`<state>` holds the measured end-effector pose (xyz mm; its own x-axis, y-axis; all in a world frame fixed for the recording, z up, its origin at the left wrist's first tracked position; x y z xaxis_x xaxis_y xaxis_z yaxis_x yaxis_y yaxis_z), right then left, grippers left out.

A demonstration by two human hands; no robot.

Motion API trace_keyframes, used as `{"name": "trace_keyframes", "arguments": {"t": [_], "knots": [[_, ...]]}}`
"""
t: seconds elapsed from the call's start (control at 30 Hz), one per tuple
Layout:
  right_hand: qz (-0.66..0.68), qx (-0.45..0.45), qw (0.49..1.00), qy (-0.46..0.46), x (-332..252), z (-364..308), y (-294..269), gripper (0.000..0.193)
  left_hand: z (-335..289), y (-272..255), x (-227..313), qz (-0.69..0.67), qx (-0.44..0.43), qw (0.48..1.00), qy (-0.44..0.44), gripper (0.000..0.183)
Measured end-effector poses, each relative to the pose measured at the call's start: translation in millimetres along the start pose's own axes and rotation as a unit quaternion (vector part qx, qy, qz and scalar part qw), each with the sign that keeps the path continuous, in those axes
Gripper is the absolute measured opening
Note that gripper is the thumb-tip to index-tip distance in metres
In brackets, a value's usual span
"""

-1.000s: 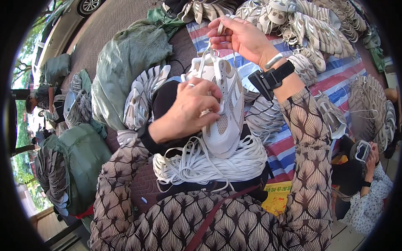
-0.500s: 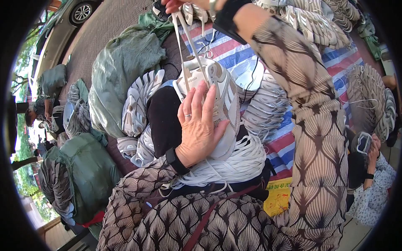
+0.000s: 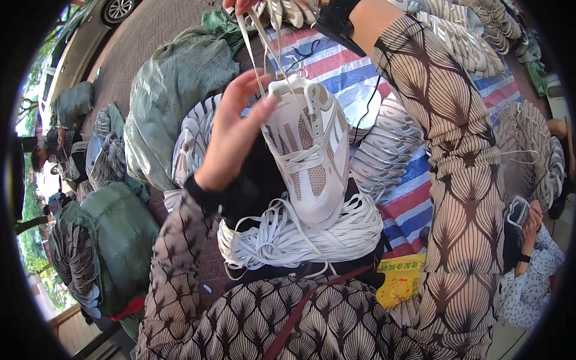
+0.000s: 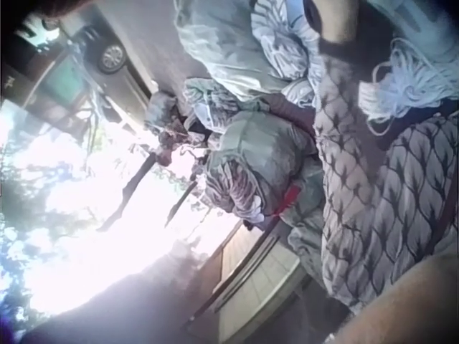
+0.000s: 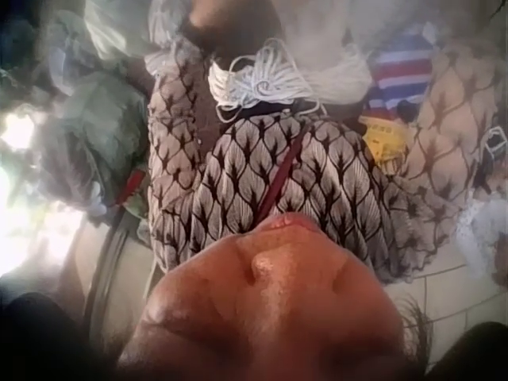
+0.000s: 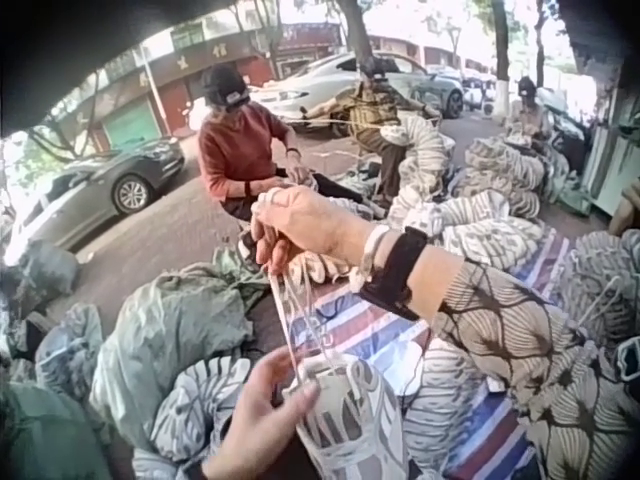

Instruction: Insert and thread shoelaces into white sneakers.

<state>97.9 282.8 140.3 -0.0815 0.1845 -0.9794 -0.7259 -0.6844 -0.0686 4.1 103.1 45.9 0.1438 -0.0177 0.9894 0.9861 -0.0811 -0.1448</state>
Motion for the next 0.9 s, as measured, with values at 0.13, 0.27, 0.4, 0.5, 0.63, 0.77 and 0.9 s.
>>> {"name": "trace_keyframes", "arguments": {"t": [0.13,0.27,0.4,0.5,0.63,0.77,0.9], "knots": [[0.084,-0.029,0.99,0.114,5,3,14,0.035,29,6,12,-0.241,-0.21,0.946,-0.061,0.032],[-0.464,0.011,0.879,0.11,-8,-28,-14,0.032,32,-9,24,-0.303,-0.247,0.919,-0.041,0.035],[-0.172,-0.137,0.957,0.188,-10,-115,17,0.028,37,-19,45,-0.121,-0.103,0.986,0.041,0.037],[-0.199,-0.139,0.961,0.131,17,-139,71,0.028,27,-22,75,0.403,0.007,0.849,0.341,0.031],[0.1,-0.095,0.98,0.142,20,-150,75,0.029,22,-33,83,0.516,-0.074,0.774,0.36,0.031],[0.353,0.031,0.935,0.01,-2,-146,2,0.016,-9,-97,54,0.582,-0.24,0.747,0.214,0.027],[0.525,0.115,0.843,-0.01,-31,-166,-106,0.009,-54,-191,12,0.626,-0.196,0.745,0.122,0.018]]}}
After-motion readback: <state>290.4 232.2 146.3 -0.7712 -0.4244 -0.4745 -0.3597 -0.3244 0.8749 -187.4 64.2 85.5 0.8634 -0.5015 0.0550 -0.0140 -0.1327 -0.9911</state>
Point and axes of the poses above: each hand's wrist, its own z-axis towards the middle knuckle, its own y-axis out of the palm, x = y × z, the point moved 4 cm from there along z, towards the middle knuckle, and after that the axes turned 1 degree about -x, right-handed, at the moved point
